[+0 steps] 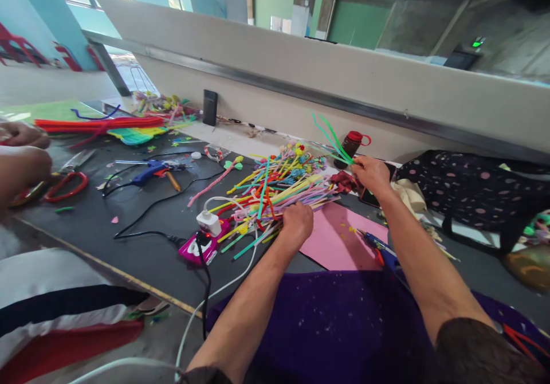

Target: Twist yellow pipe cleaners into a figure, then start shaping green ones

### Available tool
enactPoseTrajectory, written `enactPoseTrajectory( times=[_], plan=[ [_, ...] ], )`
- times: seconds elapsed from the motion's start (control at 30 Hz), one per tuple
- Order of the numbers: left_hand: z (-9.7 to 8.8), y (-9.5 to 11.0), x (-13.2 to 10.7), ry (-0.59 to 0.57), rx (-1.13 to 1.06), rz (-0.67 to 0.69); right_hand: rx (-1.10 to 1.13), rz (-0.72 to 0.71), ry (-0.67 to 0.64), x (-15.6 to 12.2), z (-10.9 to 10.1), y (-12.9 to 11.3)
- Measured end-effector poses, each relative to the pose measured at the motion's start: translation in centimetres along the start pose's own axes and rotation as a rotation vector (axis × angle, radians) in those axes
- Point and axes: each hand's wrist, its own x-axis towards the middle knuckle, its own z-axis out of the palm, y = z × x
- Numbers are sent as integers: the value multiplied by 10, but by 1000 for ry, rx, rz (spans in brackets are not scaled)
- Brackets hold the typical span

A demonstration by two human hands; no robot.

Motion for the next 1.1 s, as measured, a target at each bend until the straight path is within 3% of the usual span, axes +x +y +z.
enactPoseTrajectory(
  times=[0.2, 0.47, 0.67, 0.9, 1.1],
  plan=[
    [-2, 2, -2, 15, 11, 5, 249, -102, -198, -9, 9, -16],
    [-2, -2, 6, 44, -7, -89, 43, -244, -358, -9, 31, -61],
    [2, -9, 11, -58, -34, -116, 45, -356, -453, -6, 60, -86],
    [-2, -4, 9, -63, -13, -128, -43, -437, -490, -11, 78, -104],
    [-7, -4, 7, -79, -14, -101, -107, -475, -454, -10, 74, -108]
  ],
)
